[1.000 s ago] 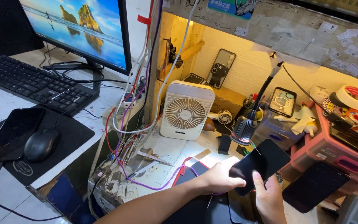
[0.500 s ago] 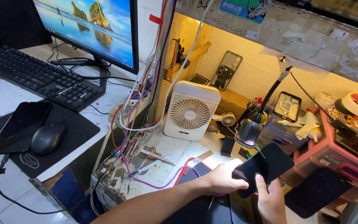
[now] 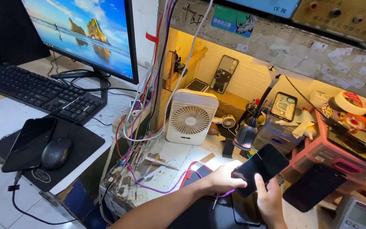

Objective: Repairing a mobile phone by connecting a new screen and testing the internal components.

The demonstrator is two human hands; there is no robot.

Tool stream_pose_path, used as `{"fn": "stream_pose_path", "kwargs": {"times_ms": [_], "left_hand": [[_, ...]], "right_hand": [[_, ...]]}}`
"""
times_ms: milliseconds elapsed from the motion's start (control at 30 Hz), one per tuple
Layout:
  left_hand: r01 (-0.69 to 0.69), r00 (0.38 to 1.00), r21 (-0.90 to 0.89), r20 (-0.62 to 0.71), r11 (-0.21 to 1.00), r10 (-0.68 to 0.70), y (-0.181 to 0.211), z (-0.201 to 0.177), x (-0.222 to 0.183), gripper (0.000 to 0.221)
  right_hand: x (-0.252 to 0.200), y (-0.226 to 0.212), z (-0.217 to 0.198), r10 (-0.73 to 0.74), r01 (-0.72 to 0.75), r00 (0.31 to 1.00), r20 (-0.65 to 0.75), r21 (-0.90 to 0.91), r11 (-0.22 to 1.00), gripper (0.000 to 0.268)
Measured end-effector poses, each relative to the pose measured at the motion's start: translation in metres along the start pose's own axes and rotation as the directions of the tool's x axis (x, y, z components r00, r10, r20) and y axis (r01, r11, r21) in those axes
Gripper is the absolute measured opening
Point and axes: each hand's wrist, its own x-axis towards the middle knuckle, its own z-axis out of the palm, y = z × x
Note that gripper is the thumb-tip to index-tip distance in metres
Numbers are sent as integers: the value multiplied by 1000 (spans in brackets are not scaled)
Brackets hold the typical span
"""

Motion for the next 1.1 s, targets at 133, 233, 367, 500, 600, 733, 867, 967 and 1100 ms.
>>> {"fn": "stream_pose_path", "kwargs": {"times_ms": [133, 233, 367, 500, 600, 733, 867, 967, 1100], "left_hand": [[27, 999, 1, 33, 1000, -27, 5, -2, -2, 46], [51, 998, -20, 40, 999, -50, 3, -2, -2, 42], [54, 998, -32, 19, 998, -53, 3, -4, -7, 48], [33, 999, -30, 17, 999, -33, 6, -8, -12, 49], [12, 999, -137, 44, 991, -6, 1, -7, -13, 43], [7, 998, -174, 66, 985, 5, -8, -8, -8, 37], [48, 996, -125, 78, 991, -39, -11, -14, -5, 51], [71, 993, -130, 99, 989, -58, -14, -18, -8, 57], [98, 986, -134, 148, 986, -78, -10, -22, -11, 62]], "right_hand": [[1, 1, 1, -80, 78, 997, 19, 90, 993, 39], [10, 16, 3, 31, -31, 1000, -1, 27, 999, 33], [9, 15, 7, -105, 105, 994, -5, 41, 994, 28], [10, 19, 8, -283, 284, 959, -22, 139, 949, 27], [8, 19, 9, -274, 274, 961, -27, 179, 945, 42], [12, 25, 10, -277, 270, 961, -16, 282, 921, 44], [35, 49, 11, -234, 228, 972, -7, 268, 936, 47], [28, 39, 18, -167, 171, 985, -39, 238, 956, 49], [27, 36, 20, -117, 134, 989, -93, 205, 970, 47]]}}
